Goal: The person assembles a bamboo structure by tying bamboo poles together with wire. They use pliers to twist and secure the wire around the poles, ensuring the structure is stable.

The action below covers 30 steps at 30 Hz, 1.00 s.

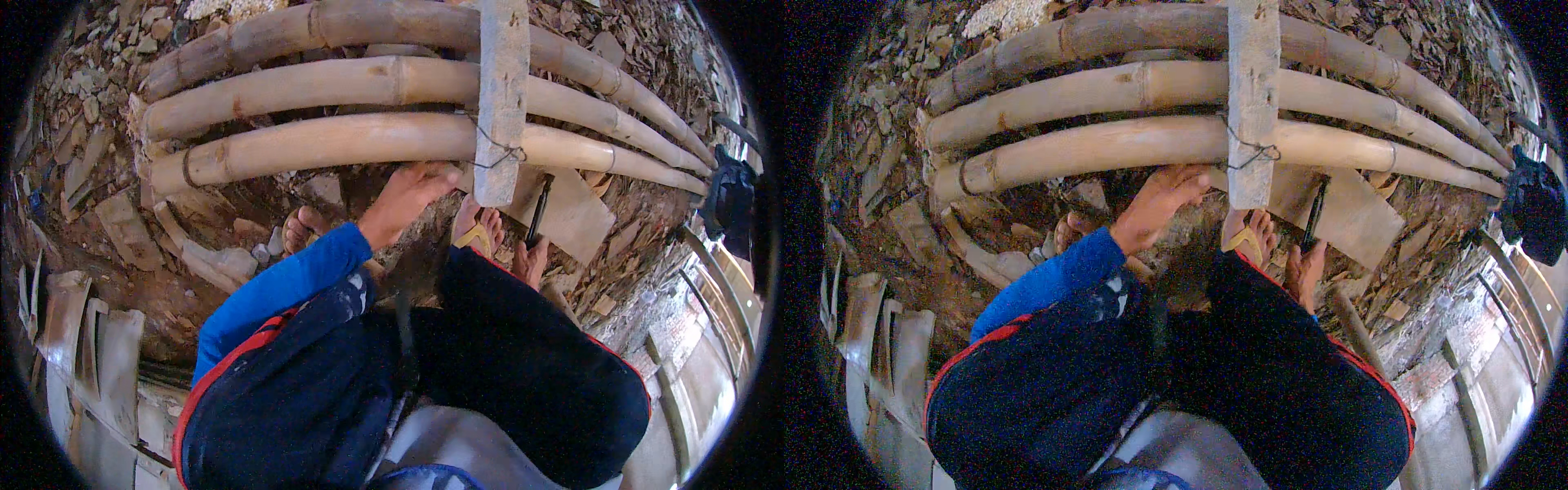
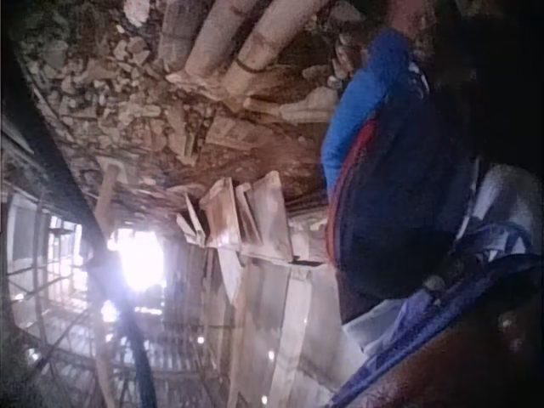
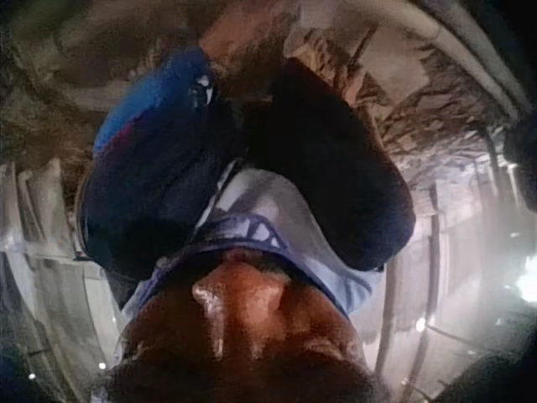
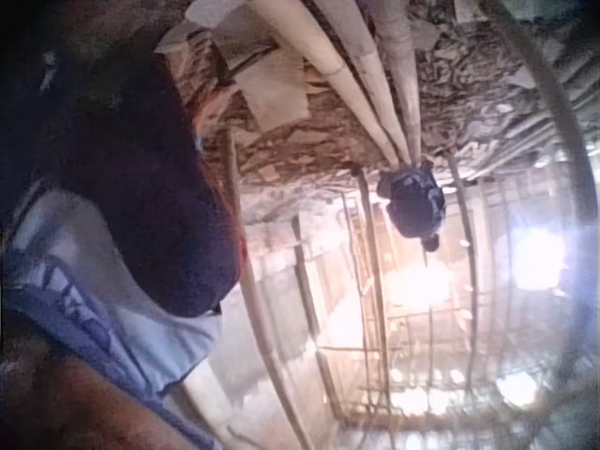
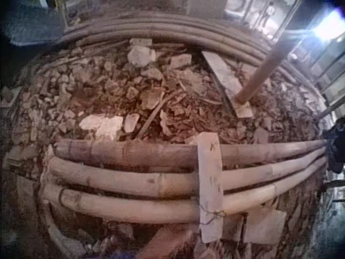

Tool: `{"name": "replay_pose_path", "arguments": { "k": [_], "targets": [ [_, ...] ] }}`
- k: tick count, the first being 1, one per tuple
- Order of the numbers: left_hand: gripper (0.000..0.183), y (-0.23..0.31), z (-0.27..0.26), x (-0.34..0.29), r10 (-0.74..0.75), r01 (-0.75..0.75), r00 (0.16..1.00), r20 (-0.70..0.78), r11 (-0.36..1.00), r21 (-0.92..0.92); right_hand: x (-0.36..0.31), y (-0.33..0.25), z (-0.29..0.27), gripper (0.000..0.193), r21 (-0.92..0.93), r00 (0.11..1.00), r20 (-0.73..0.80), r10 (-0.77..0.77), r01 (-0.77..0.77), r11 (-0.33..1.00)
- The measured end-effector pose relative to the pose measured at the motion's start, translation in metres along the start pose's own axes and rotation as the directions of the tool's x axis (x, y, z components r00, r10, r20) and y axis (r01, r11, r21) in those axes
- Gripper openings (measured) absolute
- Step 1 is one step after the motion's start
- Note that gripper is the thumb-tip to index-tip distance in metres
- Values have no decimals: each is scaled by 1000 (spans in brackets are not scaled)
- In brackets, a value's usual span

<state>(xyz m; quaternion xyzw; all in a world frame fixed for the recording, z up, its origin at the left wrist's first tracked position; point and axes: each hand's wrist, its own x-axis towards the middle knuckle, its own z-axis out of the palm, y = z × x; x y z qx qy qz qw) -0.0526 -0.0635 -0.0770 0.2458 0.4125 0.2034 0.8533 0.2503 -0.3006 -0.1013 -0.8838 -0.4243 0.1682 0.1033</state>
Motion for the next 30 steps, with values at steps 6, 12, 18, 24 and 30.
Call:
{"name": "replay_pose_path", "arguments": {
  "k": [6, 12, 18, 24, 30],
  "targets": [
    [44, -61, -31, 14, 162, -166, 984, -74, 984, -59, 50, -119, -5, 56, 213, 958, 285, -45, -18, 977],
    [46, -18, 13, 12, 79, -82, 997, -18, 970, -227, 67, -169, 40, 41, 522, 903, 326, -279, 74, 850],
    [48, -24, 13, 11, 83, -92, 991, -104, 991, -94, 83, -162, 73, 38, 333, 884, 105, -455, 400, 854],
    [47, -8, 28, 6, -47, 12, 986, -162, 977, -211, 89, -141, 96, 14, 460, 964, -56, -258, 254, 851],
    [48, -37, -32, 27, -41, 10, 995, -92, 952, -307, 88, -172, 106, 18, 530, 964, -85, -253, 259, 808]
  ]
}}
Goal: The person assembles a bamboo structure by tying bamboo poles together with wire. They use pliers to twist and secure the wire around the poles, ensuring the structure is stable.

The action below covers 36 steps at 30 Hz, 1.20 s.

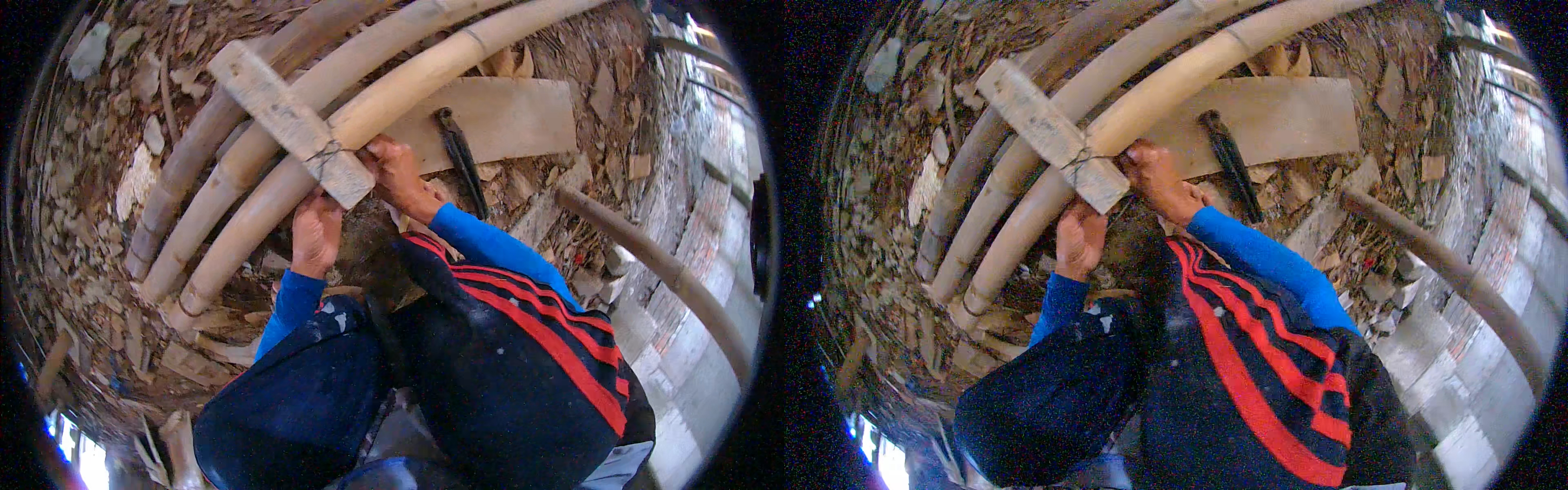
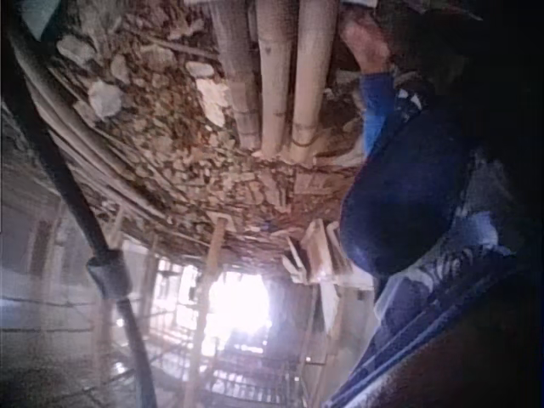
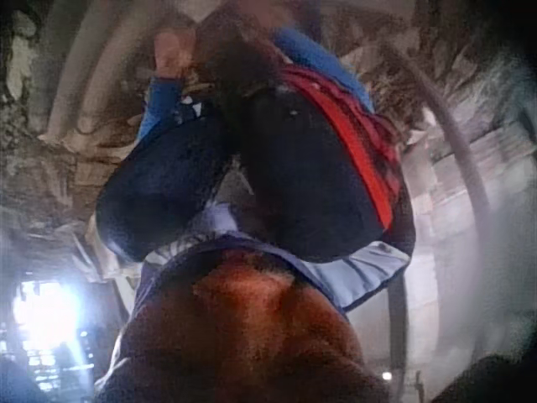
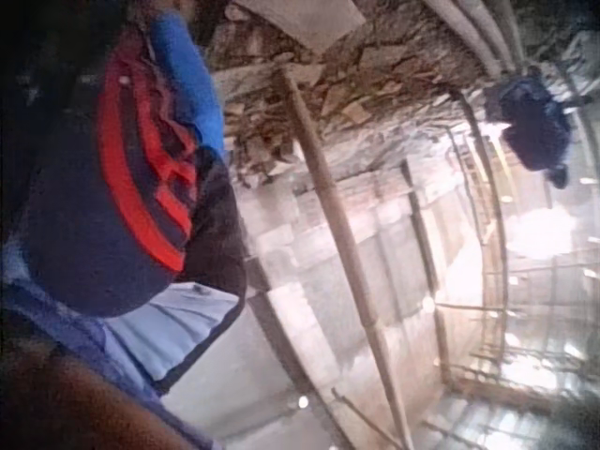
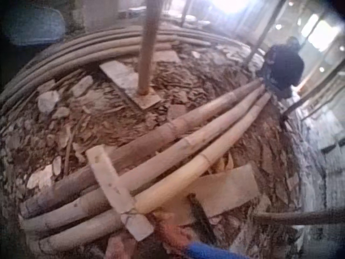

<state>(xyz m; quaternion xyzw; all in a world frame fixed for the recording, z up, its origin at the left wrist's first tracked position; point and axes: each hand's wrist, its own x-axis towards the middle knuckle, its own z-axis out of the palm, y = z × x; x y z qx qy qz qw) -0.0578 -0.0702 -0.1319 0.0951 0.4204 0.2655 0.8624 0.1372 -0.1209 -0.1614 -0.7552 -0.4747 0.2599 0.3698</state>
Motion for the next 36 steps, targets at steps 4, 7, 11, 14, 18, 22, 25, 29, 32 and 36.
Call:
{"name": "replay_pose_path", "arguments": {
  "k": [4, 7, 11, 14, 18, 22, 25, 29, 32, 36],
  "targets": [
    [53, 11, 22, -11, -118, 114, 993, -30, 985, -131, 7, -22, -23, 18, 77, 997, -22, -72, 74, 994],
    [61, 15, 21, -16, -126, 126, 992, 8, 987, -101, 6, -22, -21, 20, 150, 995, -52, -86, 93, 984],
    [67, 18, 37, -29, -148, 139, 985, -85, 985, -103, 3, -29, -24, 23, 127, 999, 7, -35, 34, 991],
    [69, 23, 30, -30, -188, 189, 982, 28, 978, -85, 7, -42, -29, 24, 261, 996, -55, -74, 86, 961],
    [71, 13, 13, -29, -175, 180, 981, 85, 982, -53, -11, -39, -21, 49, 140, 998, -8, 55, -53, 989],
    [71, 17, 33, -31, -206, 209, 975, 84, 978, -24, -10, -34, -24, 56, 164, 996, 77, 48, -61, 985],
    [77, 12, 31, -33, -204, 213, 972, 121, 975, -70, -9, -45, -34, 52, 82, 968, 207, 145, -165, 983],
    [87, 17, 41, -32, -267, 276, 950, 162, 960, -36, -21, -34, -37, 51, -69, 942, 262, 210, -199, 978],
    [90, 13, 39, -32, -247, 257, 951, 185, 966, -31, -36, -9, -28, 53, 17, 909, 303, 285, -304, 952],
    [94, -15, 24, -34, -207, 219, 965, 161, 974, -61, -59, 32, -20, 55, 132, 874, 300, 383, -436, 890]
  ]
}}
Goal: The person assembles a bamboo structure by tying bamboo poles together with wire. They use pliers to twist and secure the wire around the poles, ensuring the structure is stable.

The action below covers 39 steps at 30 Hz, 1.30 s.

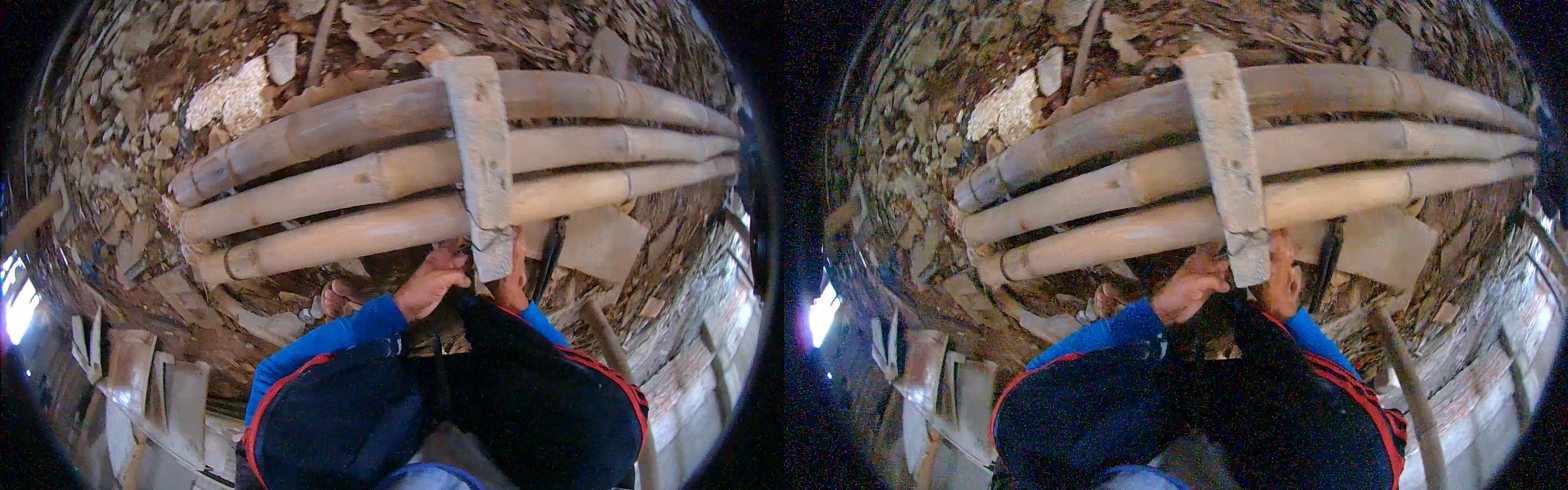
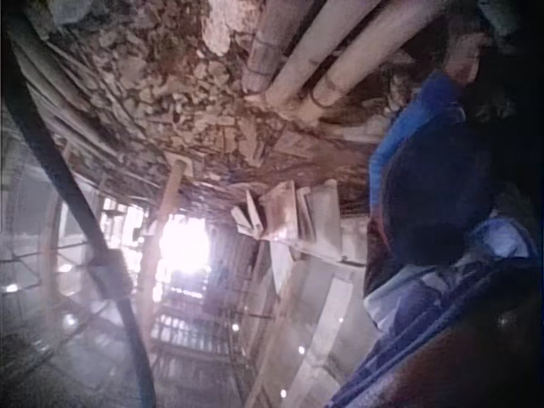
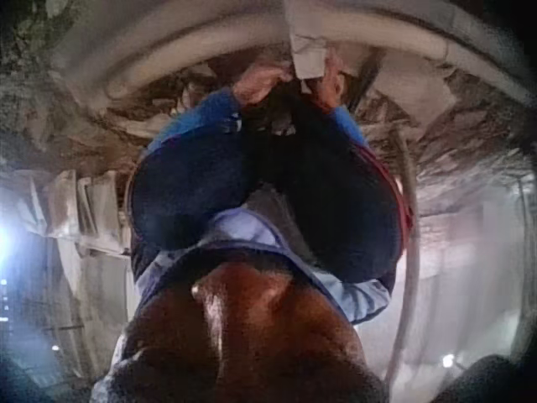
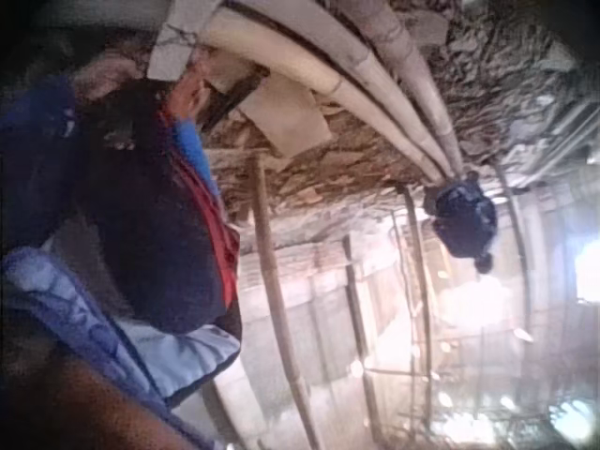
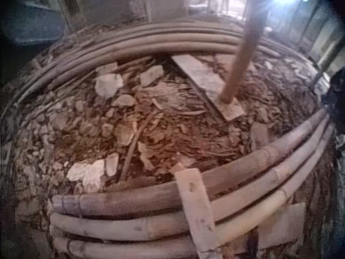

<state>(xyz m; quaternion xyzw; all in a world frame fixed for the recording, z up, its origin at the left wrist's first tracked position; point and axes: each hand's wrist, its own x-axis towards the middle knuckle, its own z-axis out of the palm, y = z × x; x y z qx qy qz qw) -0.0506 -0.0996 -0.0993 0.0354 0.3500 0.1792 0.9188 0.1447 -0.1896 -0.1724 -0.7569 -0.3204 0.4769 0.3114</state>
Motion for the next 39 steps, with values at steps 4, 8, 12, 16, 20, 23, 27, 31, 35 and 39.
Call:
{"name": "replay_pose_path", "arguments": {
  "k": [4, 8, 12, 16, 20, 23, 27, 31, 35, 39],
  "targets": [
    [94, 8, 1, 10, 51, -72, 993, 103, 974, 213, -12, 58, -12, 52, 324, 985, -101, 141, -101, 941],
    [93, 28, 6, -1, -146, 88, 987, 70, 848, 522, -26, 147, -52, 55, 976, 961, 144, 236, -178, 129],
    [97, 15, -10, 1, -202, 13, 977, 66, 370, 929, -7, -15, -13, 51, 457, 939, 65, 338, -329, 826],
    [72, 107, 50, -8, -627, 49, 765, -147, -172, 984, -22, -1, -20, 58, 299, 975, -44, 218, -195, 934],
    [77, 111, 31, -96, -292, -14, 956, -30, -148, 989, -9, -26, -28, 76, -450, 938, 149, -312, 345, 824],
    [95, 101, 38, -185, -368, 196, 906, -207, -69, 978, -41, -41, -59, 92, -568, 927, 361, -97, 301, 766],
    [102, 41, 56, -304, -451, 419, 773, -446, -166, 893, -145, -145, -103, 80, -272, 873, 458, -169, 319, 908],
    [80, 54, 119, -322, -499, 324, 658, -563, -487, 811, -235, -187, -166, 49, -311, 702, 570, 427, -296, 903],
    [54, 74, 184, -309, -516, 147, 671, -533, -612, 777, -311, -235, -198, 36, -58, 550, 464, 695, -764, 643],
    [50, 82, 249, -334, -512, 134, 781, -356, -420, 898, -415, -231, -159, 43, 321, 663, 291, 690, -747, 582]
  ]
}}
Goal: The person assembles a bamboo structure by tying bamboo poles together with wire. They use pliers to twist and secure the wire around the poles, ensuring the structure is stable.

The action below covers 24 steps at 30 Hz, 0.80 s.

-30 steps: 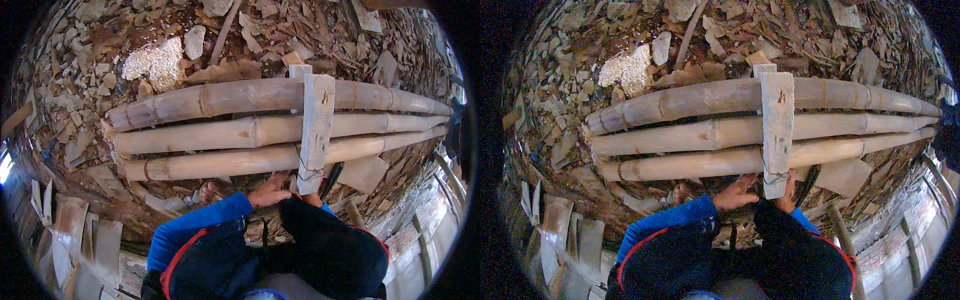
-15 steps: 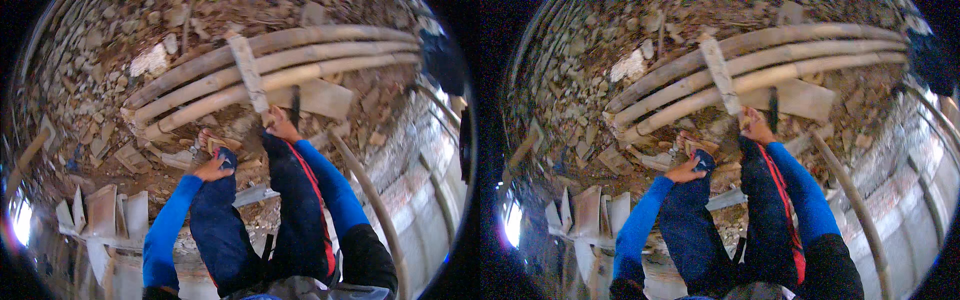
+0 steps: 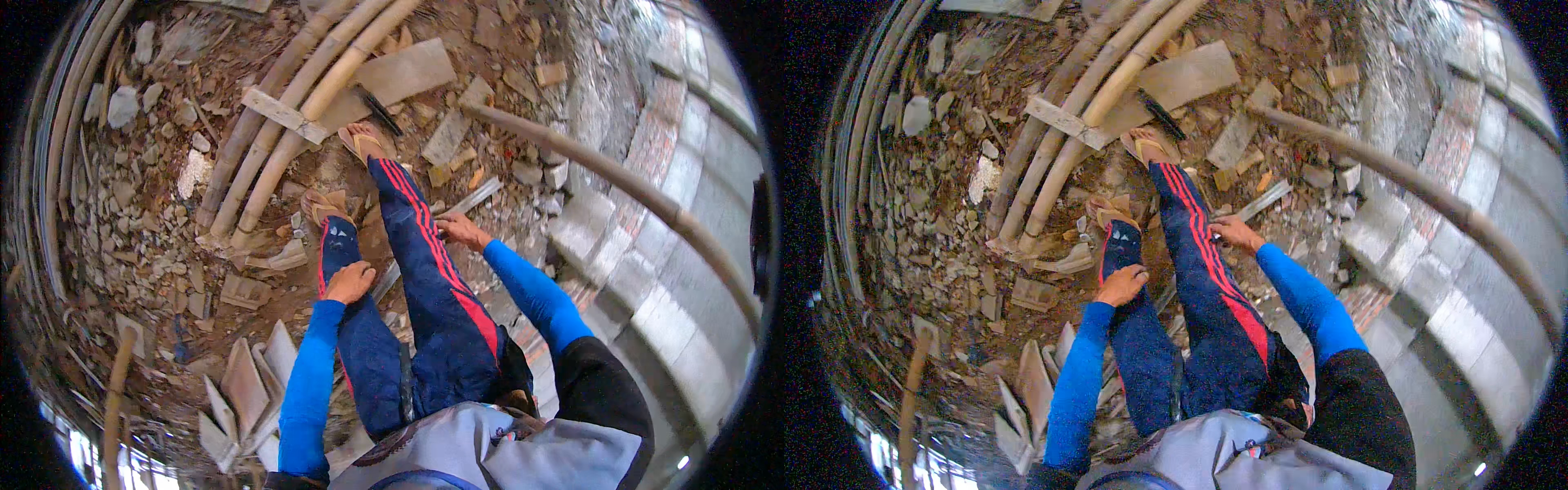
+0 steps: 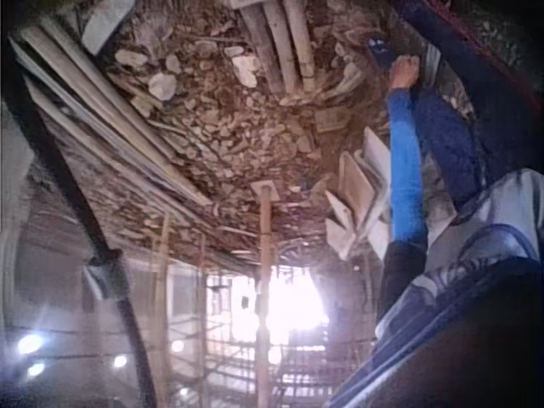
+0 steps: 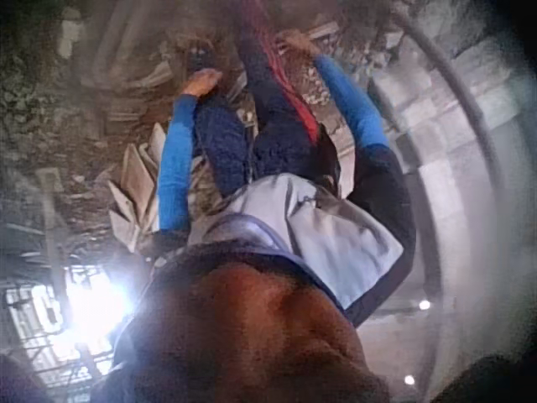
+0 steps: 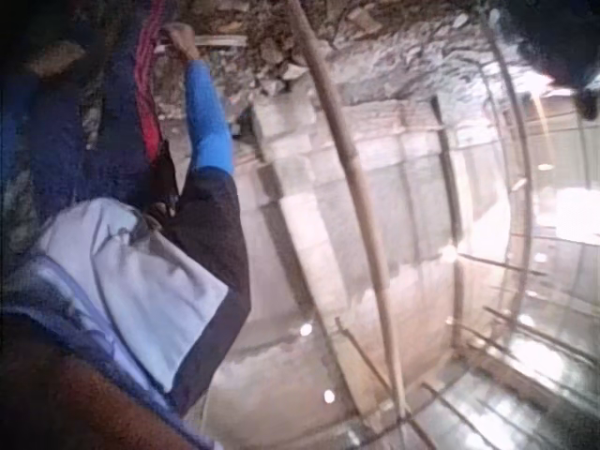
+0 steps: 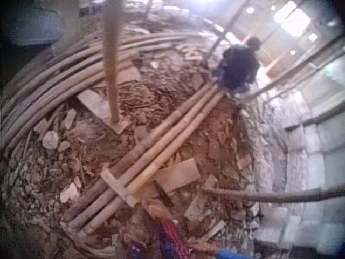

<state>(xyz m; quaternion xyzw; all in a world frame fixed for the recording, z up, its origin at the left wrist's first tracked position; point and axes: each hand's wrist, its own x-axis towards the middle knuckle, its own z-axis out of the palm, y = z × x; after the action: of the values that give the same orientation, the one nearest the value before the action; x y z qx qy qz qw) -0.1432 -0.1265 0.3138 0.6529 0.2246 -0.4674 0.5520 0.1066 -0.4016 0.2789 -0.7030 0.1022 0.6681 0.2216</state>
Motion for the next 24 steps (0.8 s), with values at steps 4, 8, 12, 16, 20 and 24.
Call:
{"name": "replay_pose_path", "arguments": {
  "k": [4, 8, 12, 16, 20, 24],
  "targets": [
    [52, 3, 51, -40, 160, -143, 985, -57, 960, 240, -56, 75, 59, 58, 443, 963, -255, 83, 40, 895],
    [44, -11, 89, -59, 457, -262, 872, -175, 738, 621, -132, 100, 84, 61, 518, 936, -237, 261, -106, 849],
    [22, 22, 66, -51, 237, -178, 970, -57, 851, 495, -157, 189, 99, 53, 288, 947, -311, 78, 16, 958],
    [22, 66, 40, -51, 271, -135, 927, -258, 886, 444, -189, 235, 107, 35, 680, 953, -171, 249, -69, 730],
    [43, 55, 21, -46, 181, -24, 943, -280, 873, 486, -199, 233, 74, 20, 432, 899, -409, 155, 41, 901],
    [63, 76, 23, -54, 10, 171, 944, -330, 841, 514, -207, 237, 41, 18, 160, 595, -798, -95, 361, 919]
  ]
}}
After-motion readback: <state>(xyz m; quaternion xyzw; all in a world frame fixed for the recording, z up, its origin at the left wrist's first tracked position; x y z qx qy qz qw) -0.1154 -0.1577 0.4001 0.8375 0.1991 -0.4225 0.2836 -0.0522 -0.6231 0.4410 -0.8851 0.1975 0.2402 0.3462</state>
